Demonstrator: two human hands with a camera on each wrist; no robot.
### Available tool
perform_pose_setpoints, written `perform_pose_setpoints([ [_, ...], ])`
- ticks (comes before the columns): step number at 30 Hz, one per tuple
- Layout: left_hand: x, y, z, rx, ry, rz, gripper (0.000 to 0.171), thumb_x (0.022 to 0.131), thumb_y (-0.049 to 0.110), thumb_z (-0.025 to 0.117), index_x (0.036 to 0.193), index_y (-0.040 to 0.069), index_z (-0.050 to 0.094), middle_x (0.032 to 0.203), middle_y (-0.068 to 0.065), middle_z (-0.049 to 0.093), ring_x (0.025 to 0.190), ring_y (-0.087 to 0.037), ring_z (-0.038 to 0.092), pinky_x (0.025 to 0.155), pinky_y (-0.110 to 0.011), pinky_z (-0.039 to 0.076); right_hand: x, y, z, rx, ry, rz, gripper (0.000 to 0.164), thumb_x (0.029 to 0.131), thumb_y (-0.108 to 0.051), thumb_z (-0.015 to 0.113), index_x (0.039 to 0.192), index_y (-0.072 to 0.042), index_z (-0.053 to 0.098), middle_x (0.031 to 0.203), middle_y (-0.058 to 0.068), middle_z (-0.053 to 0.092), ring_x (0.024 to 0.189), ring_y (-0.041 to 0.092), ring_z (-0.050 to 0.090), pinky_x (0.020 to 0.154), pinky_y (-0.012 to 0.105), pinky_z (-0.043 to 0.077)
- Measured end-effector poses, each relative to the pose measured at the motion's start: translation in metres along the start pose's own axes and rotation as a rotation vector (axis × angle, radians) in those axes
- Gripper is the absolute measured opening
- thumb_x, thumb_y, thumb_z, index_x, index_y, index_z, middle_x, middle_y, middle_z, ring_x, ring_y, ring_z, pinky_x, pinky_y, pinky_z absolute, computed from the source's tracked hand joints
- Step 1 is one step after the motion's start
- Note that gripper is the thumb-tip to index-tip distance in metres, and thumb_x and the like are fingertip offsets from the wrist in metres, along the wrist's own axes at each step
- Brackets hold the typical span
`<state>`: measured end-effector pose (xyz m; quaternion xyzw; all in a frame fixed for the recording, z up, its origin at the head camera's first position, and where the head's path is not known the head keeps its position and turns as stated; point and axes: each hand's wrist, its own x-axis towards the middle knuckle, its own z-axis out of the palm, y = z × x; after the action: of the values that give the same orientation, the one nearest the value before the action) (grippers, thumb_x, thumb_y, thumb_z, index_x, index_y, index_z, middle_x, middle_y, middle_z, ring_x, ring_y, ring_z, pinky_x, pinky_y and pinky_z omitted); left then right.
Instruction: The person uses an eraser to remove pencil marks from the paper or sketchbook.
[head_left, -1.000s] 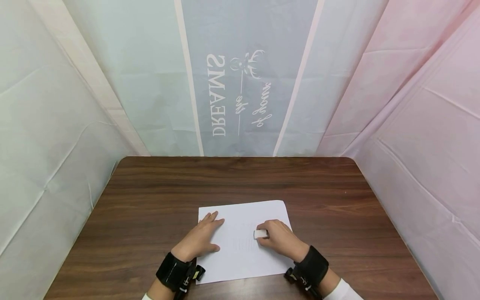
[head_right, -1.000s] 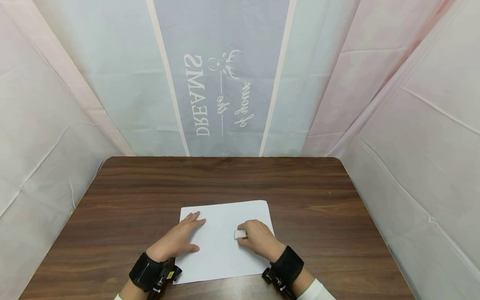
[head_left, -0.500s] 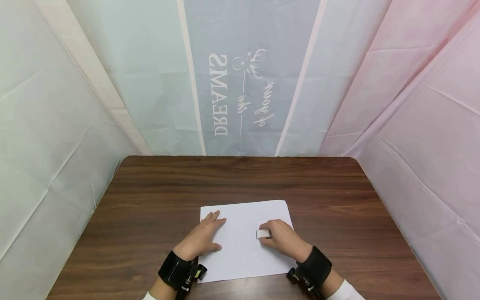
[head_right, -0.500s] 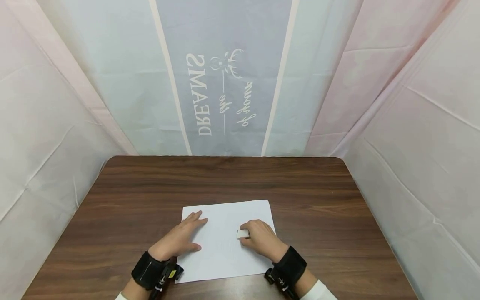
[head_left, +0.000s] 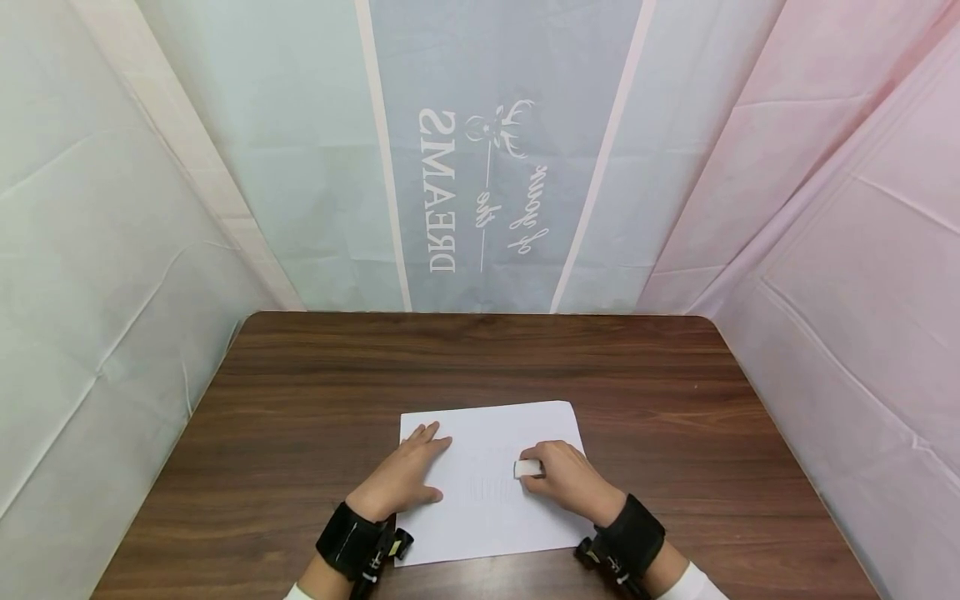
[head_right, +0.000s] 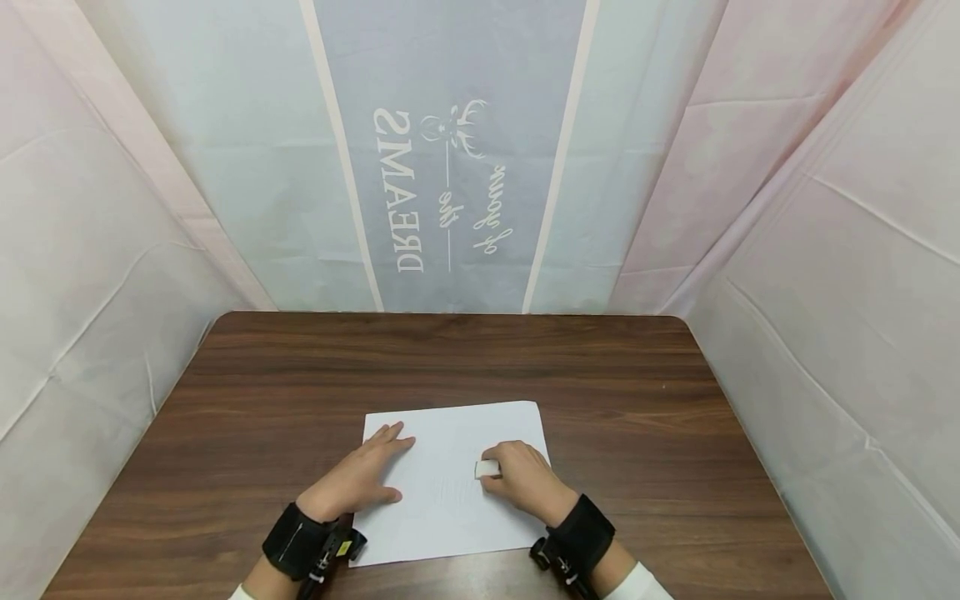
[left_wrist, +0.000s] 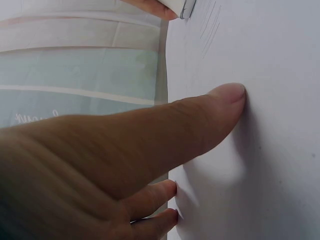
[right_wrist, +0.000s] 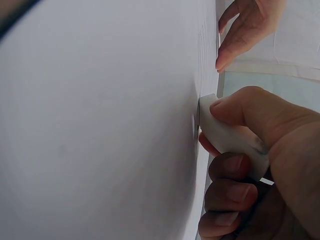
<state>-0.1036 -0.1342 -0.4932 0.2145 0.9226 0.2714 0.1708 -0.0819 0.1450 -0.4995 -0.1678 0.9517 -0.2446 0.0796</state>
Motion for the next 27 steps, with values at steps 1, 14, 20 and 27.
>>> perform_pose_setpoints([
  [1,-0.0003,0.0001,0.0,0.0,-0.001,0.0,0.076,0.073,0.011,0.09,0.141,0.001,0.057,0.16,-0.026,0.036,0.151,-0.046,0.029,0.121,-0.062,0.029,-0.0001,0.0003,0.0,0.001,0.0,-0.002,0.024,0.081,-0.012,0.074,0.104,-0.008,0.079,0.095,0.001,0.076,0.076,0.003,0.056,0.066,0.024,0.049],
  [14,-0.0019,0.002,-0.0019,-0.007,0.0,-0.007,0.076,0.073,0.011,0.089,0.141,0.001,0.057,0.161,-0.026,0.036,0.152,-0.046,0.029,0.121,-0.062,0.029,-0.0024,0.0032,-0.0021,0.006,0.004,-0.001,0.024,0.082,-0.012,0.074,0.105,-0.008,0.079,0.098,0.004,0.077,0.082,0.006,0.063,0.068,0.025,0.052],
  [20,-0.0018,0.0007,-0.0015,0.0,-0.003,0.0,0.075,0.074,0.011,0.089,0.142,0.002,0.056,0.161,-0.025,0.036,0.152,-0.045,0.029,0.122,-0.061,0.029,-0.0035,0.0048,-0.0021,0.004,0.011,0.0,0.025,0.082,-0.013,0.075,0.106,-0.007,0.078,0.097,0.005,0.077,0.079,0.006,0.062,0.064,0.023,0.05],
  [27,-0.0016,-0.0001,-0.0011,-0.003,-0.002,0.004,0.076,0.074,0.012,0.089,0.141,0.002,0.057,0.161,-0.026,0.036,0.152,-0.046,0.029,0.122,-0.061,0.028,-0.0055,0.0044,-0.0018,0.011,0.008,0.029,0.025,0.082,-0.011,0.075,0.106,-0.006,0.078,0.099,0.006,0.077,0.083,0.009,0.065,0.066,0.025,0.051],
])
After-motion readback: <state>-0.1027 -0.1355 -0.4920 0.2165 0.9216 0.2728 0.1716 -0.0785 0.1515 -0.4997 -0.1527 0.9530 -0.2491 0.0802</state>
